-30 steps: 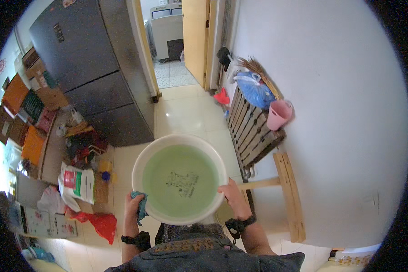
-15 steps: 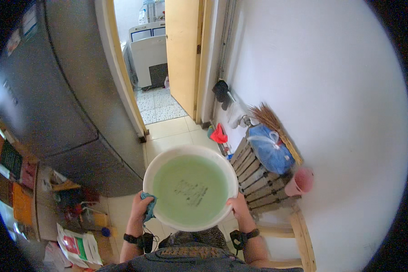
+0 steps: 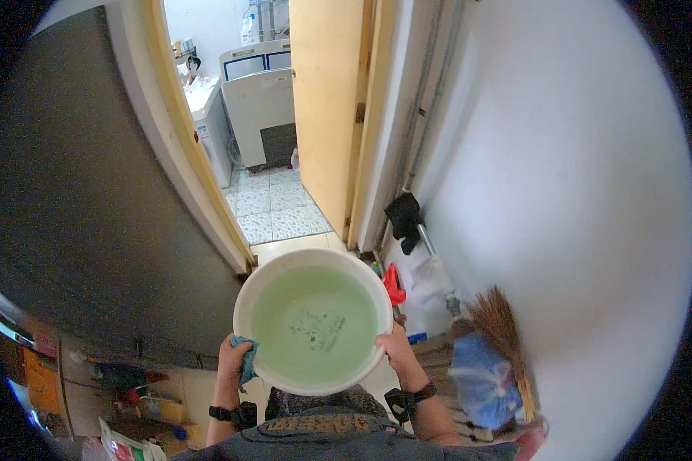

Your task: The person is seen cleaning a door with a cloth and detergent.

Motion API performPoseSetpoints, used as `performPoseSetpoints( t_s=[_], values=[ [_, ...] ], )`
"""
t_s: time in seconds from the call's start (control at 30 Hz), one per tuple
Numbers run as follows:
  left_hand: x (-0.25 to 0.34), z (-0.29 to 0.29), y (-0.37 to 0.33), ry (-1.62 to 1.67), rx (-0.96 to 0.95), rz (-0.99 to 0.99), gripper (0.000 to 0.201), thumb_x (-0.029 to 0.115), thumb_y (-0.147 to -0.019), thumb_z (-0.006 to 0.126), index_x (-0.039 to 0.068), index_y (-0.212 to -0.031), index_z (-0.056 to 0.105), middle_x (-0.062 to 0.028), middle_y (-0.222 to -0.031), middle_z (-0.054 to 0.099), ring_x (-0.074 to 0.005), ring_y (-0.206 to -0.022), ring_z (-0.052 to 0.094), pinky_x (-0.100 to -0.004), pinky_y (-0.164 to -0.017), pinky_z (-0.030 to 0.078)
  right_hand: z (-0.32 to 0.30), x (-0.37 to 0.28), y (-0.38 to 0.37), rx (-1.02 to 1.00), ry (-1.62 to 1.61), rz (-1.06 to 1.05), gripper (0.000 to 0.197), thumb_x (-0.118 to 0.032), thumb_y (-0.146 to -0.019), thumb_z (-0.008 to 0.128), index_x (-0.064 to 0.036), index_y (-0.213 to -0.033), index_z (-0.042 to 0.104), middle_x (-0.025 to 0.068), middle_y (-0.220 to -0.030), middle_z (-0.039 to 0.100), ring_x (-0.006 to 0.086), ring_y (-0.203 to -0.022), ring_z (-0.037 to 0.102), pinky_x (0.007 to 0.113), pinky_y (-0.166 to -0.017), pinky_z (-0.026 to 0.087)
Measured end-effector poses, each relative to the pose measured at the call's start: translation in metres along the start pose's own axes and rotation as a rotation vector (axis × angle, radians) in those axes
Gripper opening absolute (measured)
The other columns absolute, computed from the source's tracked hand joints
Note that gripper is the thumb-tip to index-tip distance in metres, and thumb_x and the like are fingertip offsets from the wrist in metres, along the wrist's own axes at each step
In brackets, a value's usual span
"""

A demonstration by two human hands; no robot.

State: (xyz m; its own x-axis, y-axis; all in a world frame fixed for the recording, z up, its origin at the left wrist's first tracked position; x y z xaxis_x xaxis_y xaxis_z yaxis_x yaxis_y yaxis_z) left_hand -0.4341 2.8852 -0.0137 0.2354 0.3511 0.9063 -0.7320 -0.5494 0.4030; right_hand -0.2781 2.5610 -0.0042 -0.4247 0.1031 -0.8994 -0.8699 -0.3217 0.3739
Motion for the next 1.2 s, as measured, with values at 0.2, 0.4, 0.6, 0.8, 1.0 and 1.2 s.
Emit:
performPoseSetpoints(
  t_s=[0.2,0.4,0.6,0.8,1.0,1.2],
  values=[
    [0.056,0.044,-0.119,-0.052,0.037,0.029,0.021,0.005,-0.07,0.059,-0.003,-0.09,0.055,-0.0072,-0.08,0.058,-0.0154,-0.069,0.057,-0.0303,-0.061,0.047,0.01,-0.033,-0.145,-0.047,-0.027,-0.035,0.053,0.001,-0.055,0.052,0.0095,-0.108,0.048,0.0142,-0.091,0.058,0.0222,-0.077,0.06,0.032,-0.066,0.049],
    [0.097,0.083,-0.252,-0.036,-0.018,0.044,0.02,0.004,-0.07,0.057,-0.002,-0.089,0.054,-0.0067,-0.078,0.058,-0.0149,-0.067,0.057,-0.0293,-0.06,0.047,0.025,-0.075,-0.272,0.014,0.018,-0.066,0.055,0.002,-0.052,0.052,0.0085,-0.106,0.049,0.0138,-0.091,0.059,0.024,-0.077,0.06,0.031,-0.067,0.05],
    [0.139,0.102,-0.371,-0.034,0.011,0.007,0.033,0.003,-0.067,0.057,-0.005,-0.099,0.053,-0.0104,-0.086,0.06,-0.0179,-0.072,0.06,-0.0296,-0.066,0.05,0.065,-0.118,-0.394,-0.05,-0.048,0.045,0.055,0.004,-0.053,0.048,0.0085,-0.108,0.047,0.0133,-0.094,0.057,0.0224,-0.081,0.058,0.031,-0.073,0.047],
    [0.186,0.11,-0.48,-0.01,0.144,-0.011,0.034,0.004,-0.07,0.057,-0.004,-0.102,0.053,-0.0095,-0.086,0.06,-0.0169,-0.071,0.059,-0.0287,-0.066,0.05,0.113,-0.158,-0.541,-0.12,0.125,0.069,0.057,0.003,-0.053,0.048,0.0089,-0.109,0.046,0.0128,-0.093,0.057,0.0216,-0.079,0.057,0.03,-0.071,0.047],
    [0.209,0.112,-0.558,0.104,0.277,0.037,0.034,0.005,-0.071,0.056,-0.004,-0.104,0.052,-0.0107,-0.088,0.06,-0.0169,-0.074,0.059,-0.0283,-0.068,0.05,0.173,-0.2,-0.65,-0.215,0.133,0.109,0.058,0.002,-0.053,0.049,0.0072,-0.111,0.046,0.0123,-0.093,0.056,0.0203,-0.081,0.055,0.028,-0.071,0.046],
    [0.236,0.107,-0.638,0.197,0.381,0.04,0.025,0.002,-0.071,0.056,-0.002,-0.096,0.054,-0.0058,-0.081,0.057,-0.0126,-0.068,0.056,-0.0254,-0.062,0.047,0.232,-0.221,-0.761,-0.313,0.188,0.153,0.059,0.003,-0.053,0.05,0.0073,-0.111,0.046,0.0129,-0.094,0.057,0.0229,-0.083,0.057,0.029,-0.073,0.046]
  ],
)
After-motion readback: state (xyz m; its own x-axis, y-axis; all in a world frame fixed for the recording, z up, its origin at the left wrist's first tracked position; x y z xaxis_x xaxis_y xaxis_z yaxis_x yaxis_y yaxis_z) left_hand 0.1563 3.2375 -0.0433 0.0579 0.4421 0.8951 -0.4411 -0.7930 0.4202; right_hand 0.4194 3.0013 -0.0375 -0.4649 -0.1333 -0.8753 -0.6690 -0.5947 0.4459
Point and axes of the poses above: each hand's wrist, its own y-axis away from the middle knuckle, its own z-axis out of the palm, x = y × z, the point moved 4 cm from there along -y, towards the middle knuckle
